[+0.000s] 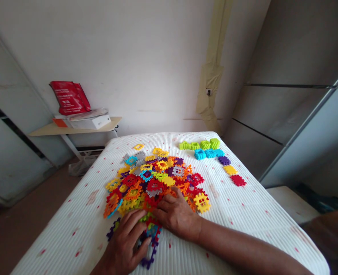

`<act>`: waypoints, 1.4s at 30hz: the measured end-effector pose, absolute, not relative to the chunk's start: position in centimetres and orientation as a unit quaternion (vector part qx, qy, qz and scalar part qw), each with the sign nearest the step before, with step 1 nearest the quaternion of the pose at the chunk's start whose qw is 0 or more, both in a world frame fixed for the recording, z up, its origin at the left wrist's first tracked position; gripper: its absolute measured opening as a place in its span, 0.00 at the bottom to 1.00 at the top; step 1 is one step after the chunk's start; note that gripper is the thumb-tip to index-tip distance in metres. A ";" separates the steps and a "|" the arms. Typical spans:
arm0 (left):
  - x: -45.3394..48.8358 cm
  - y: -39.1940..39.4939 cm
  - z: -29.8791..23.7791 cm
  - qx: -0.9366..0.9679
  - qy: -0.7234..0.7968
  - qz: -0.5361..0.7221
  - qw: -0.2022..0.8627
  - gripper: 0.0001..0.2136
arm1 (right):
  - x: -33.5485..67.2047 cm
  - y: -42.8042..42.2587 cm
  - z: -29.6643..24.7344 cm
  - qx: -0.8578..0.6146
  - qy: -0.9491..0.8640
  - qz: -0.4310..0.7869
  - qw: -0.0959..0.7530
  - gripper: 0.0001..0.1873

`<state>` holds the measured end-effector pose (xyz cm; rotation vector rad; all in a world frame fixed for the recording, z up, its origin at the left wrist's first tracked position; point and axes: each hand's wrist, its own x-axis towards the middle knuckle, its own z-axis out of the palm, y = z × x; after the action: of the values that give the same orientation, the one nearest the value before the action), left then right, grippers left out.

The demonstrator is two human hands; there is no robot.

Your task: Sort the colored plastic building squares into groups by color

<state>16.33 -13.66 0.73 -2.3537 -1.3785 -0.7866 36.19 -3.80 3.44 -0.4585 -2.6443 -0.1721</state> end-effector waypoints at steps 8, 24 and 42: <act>16.3 -13.6 0.7 -0.816 -0.469 -0.292 0.171 0.08 | 35.5 -3.8 3.2 -0.161 -0.964 -0.045 0.206 0.11; 16.1 -13.7 0.2 -0.809 -0.478 -0.301 0.163 0.09 | 38.7 -1.9 6.2 -0.144 -0.958 0.082 0.232 0.04; 15.8 -13.2 -0.5 -0.802 -0.469 -0.325 0.175 0.09 | 51.7 8.5 1.7 -0.376 -0.837 0.137 0.373 0.06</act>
<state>15.78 -13.16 -0.49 -2.2732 -1.3275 -0.9221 51.69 8.46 1.68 -0.9640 -2.1447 0.3514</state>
